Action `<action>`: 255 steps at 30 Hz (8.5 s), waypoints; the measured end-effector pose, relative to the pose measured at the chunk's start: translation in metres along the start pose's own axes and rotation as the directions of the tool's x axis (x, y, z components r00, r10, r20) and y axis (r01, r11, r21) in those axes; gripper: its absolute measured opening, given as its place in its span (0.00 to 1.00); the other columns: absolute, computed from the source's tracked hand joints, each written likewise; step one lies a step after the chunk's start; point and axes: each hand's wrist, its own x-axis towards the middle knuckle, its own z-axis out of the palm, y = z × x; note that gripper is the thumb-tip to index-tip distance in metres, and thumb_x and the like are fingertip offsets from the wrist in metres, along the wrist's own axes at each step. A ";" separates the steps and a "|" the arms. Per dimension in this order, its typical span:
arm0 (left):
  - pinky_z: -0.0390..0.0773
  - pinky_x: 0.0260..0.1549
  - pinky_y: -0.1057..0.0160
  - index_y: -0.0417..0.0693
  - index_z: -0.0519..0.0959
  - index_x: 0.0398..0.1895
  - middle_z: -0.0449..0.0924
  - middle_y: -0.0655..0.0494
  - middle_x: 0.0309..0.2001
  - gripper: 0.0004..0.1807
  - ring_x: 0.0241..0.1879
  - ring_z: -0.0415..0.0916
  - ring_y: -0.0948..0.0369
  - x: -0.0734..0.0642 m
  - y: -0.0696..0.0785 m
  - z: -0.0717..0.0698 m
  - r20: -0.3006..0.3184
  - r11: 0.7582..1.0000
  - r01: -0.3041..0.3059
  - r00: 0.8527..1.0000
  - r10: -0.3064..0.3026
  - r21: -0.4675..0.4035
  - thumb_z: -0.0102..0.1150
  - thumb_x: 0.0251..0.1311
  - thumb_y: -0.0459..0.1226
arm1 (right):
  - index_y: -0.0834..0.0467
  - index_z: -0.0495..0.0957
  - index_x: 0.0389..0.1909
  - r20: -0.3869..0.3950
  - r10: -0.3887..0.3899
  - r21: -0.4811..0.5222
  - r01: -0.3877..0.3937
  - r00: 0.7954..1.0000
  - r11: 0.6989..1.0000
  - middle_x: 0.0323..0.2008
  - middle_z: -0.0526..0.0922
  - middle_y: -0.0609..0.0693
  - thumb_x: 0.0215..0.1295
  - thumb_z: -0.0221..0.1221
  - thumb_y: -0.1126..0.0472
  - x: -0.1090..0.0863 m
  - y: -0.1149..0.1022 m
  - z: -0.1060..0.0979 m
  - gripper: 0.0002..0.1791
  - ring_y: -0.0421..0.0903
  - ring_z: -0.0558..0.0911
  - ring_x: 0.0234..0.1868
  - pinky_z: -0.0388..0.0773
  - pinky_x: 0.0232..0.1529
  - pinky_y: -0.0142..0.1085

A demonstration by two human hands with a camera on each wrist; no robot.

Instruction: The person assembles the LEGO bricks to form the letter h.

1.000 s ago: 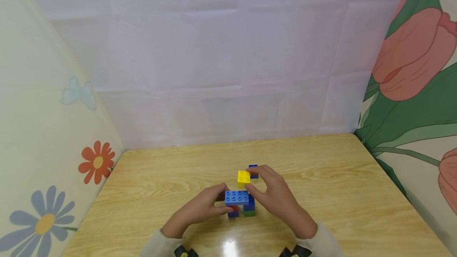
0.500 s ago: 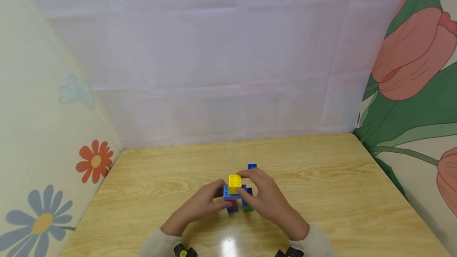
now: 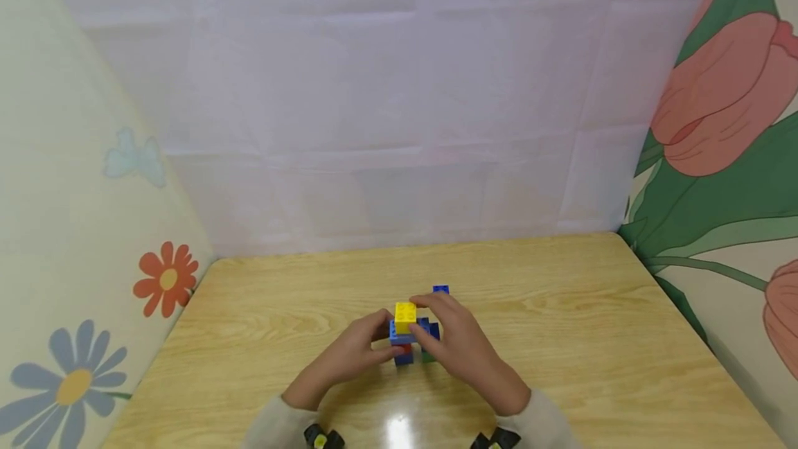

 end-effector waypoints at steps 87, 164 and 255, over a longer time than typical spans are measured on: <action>0.74 0.55 0.67 0.51 0.72 0.57 0.76 0.60 0.53 0.21 0.57 0.74 0.61 0.000 -0.005 0.000 0.005 0.999 -0.050 0.999 0.050 -0.004 0.62 0.64 0.45 | 0.49 0.73 0.62 0.025 0.007 -0.013 -0.007 1.000 1.000 0.56 0.77 0.42 0.68 0.61 0.53 0.001 -0.009 0.013 0.22 0.40 0.77 0.55 0.80 0.50 0.38; 0.74 0.56 0.66 0.51 0.70 0.61 0.76 0.58 0.56 0.24 0.58 0.73 0.60 0.000 -0.003 0.000 0.009 1.000 -0.028 1.000 0.028 0.001 0.61 0.64 0.45 | 0.46 0.73 0.61 0.060 0.044 0.017 -0.045 0.997 0.999 0.54 0.78 0.41 0.67 0.60 0.49 0.003 -0.006 0.010 0.22 0.42 0.78 0.54 0.80 0.50 0.40; 0.76 0.54 0.65 0.50 0.73 0.54 0.78 0.58 0.52 0.20 0.56 0.76 0.59 0.002 -0.006 0.000 0.007 0.999 0.047 0.999 -0.047 -0.023 0.63 0.63 0.46 | 0.54 0.61 0.70 0.088 0.482 0.263 -0.487 0.872 0.833 0.68 0.67 0.55 0.66 0.62 0.61 0.003 0.094 0.030 0.34 0.54 0.65 0.69 0.59 0.70 0.48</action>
